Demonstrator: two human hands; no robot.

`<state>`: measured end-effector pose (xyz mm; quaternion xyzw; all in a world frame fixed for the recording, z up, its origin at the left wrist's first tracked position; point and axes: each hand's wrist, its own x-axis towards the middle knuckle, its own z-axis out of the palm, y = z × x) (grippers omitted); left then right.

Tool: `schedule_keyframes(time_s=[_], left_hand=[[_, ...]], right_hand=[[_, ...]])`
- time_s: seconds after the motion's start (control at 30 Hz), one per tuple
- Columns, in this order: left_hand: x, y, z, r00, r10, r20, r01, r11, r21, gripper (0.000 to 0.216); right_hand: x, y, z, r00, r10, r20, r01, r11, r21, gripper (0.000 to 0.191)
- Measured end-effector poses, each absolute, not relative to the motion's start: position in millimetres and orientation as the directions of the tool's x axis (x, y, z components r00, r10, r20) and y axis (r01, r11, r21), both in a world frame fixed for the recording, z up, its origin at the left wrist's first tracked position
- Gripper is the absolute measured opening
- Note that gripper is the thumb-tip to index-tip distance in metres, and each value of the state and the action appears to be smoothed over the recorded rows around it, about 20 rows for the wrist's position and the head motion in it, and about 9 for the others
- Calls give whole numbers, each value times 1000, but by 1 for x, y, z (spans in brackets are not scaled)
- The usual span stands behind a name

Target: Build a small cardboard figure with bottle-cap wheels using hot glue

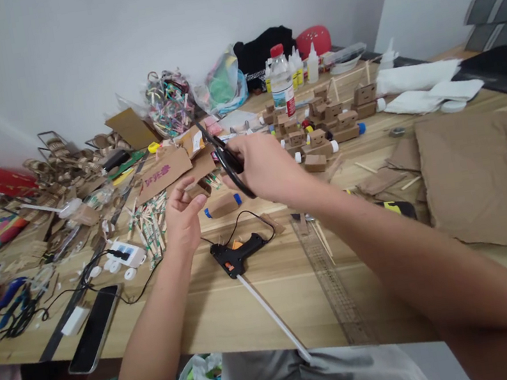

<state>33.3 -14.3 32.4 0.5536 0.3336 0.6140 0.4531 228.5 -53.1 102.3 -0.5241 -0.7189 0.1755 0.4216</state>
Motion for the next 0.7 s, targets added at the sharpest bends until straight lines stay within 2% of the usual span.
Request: schedule_keyframes(time_s=[0.03,0.1,0.17,0.23,0.3,0.43,0.5,0.57,0.63,0.7], left_hand=[[31,-12,33,32,929,368,-126,-362,924,51],[25,-7,33,37,933,357,8,-357,934,44],[21,-3,33,28,945,327,73,-328,942,36],[19,-1,32,29,966,258,47,-259,965,33],[20,-1,33,52,981,186,-43,-184,982,34],[22,-5,36,107,990,93,-257,-63,964,35],[23,-8,39,119,992,39,-348,5,937,32],[23,-10,41,110,994,-2,-424,49,904,32],[23,-11,43,80,997,-11,-474,48,879,32],[23,-11,45,46,999,-4,-499,27,866,31]], right_hand=[[235,-54,109,-138,930,340,731,327,-598,25],[247,-57,120,-96,982,161,932,145,-332,19],[256,-59,127,20,997,73,997,-14,-76,11],[259,-59,130,98,994,58,994,-101,51,11],[256,-58,129,94,994,55,993,-98,64,9],[237,-57,124,-194,980,32,960,196,-201,14],[226,-59,119,-298,953,53,919,302,-253,16],[217,-61,113,-308,949,61,939,314,-141,19],[210,-64,108,-305,950,61,952,306,-8,30],[205,-67,103,-311,948,61,949,307,65,42]])
